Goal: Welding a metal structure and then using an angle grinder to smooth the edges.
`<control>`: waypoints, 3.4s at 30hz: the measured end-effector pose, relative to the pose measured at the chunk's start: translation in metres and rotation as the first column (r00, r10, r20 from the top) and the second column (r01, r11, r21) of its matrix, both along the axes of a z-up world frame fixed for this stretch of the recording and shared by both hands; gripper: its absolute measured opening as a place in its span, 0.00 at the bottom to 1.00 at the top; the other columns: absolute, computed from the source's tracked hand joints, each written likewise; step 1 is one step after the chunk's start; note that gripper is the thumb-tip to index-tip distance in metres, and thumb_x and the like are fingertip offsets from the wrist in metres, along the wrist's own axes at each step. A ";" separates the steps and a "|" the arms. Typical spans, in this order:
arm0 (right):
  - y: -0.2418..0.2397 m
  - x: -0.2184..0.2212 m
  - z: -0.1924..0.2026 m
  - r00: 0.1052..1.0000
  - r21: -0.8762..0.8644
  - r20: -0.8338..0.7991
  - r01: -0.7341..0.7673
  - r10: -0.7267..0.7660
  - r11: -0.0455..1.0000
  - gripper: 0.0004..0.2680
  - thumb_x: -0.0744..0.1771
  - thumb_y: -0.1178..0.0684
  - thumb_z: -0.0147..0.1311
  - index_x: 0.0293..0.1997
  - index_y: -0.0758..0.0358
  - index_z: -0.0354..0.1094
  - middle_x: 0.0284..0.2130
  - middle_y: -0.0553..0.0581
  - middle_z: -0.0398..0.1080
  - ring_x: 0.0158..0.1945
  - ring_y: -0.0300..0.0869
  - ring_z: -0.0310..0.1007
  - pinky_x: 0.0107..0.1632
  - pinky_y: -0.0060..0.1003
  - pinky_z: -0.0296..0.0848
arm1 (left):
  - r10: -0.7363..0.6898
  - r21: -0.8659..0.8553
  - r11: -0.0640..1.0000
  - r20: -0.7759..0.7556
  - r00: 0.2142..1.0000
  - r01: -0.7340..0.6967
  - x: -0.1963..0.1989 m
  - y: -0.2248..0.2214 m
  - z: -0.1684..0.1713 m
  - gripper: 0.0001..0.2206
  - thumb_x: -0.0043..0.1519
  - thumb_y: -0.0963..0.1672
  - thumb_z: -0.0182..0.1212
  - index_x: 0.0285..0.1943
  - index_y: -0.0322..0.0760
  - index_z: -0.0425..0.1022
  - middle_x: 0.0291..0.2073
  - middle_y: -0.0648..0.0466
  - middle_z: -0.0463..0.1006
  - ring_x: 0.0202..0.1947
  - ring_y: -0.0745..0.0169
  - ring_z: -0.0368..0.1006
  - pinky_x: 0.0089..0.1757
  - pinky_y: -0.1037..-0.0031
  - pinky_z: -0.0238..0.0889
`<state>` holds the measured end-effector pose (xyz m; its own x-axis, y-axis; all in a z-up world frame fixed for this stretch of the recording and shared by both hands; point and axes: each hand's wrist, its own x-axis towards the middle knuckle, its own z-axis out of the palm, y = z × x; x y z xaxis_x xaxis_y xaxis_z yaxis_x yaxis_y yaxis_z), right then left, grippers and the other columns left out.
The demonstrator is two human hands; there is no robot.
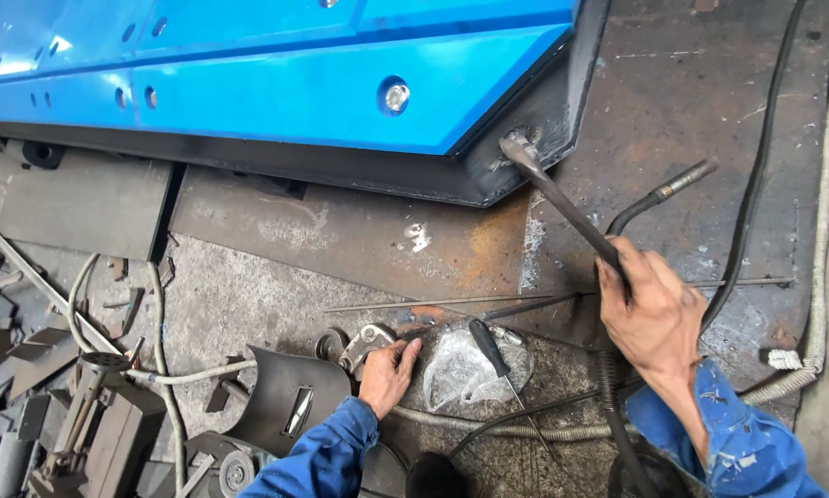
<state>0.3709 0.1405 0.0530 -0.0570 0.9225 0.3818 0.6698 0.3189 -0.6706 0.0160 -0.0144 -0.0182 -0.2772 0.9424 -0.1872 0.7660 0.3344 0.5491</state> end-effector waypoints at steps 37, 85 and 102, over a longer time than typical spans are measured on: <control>-0.017 0.018 -0.020 0.646 -0.551 -0.708 -0.254 -0.285 0.795 0.08 0.69 0.55 0.55 0.53 0.65 0.72 0.22 0.45 0.62 0.18 0.29 0.55 0.19 0.27 0.53 | 0.062 -0.024 0.998 0.031 0.998 -0.062 0.000 0.002 -0.001 0.17 0.66 0.50 0.57 0.35 0.29 0.77 0.22 0.34 0.74 0.23 0.34 0.72 0.29 0.58 0.64; -0.027 -0.003 -0.042 0.362 -0.521 -0.854 -0.623 -0.375 0.584 0.08 0.70 0.52 0.51 0.39 0.67 0.62 0.21 0.53 0.61 0.14 0.35 0.55 0.14 0.32 0.55 | 0.055 -0.018 0.998 0.043 0.998 -0.054 -0.003 -0.001 -0.009 0.21 0.66 0.51 0.56 0.32 0.26 0.75 0.21 0.34 0.73 0.19 0.40 0.69 0.29 0.59 0.65; -0.020 0.004 -0.024 0.488 -0.659 -0.752 -0.590 -0.444 0.467 0.08 0.68 0.51 0.52 0.43 0.67 0.65 0.22 0.52 0.62 0.14 0.34 0.54 0.15 0.32 0.53 | 0.101 -0.033 0.994 0.046 0.994 -0.100 -0.004 -0.003 -0.010 0.21 0.67 0.51 0.56 0.31 0.27 0.74 0.19 0.35 0.68 0.18 0.45 0.57 0.28 0.59 0.62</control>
<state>0.3747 0.1208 0.0285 -0.3261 0.7483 -0.5776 -0.2930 -0.6609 -0.6909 0.0123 -0.0175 -0.0277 -0.3602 0.9038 -0.2312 0.7006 0.4258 0.5726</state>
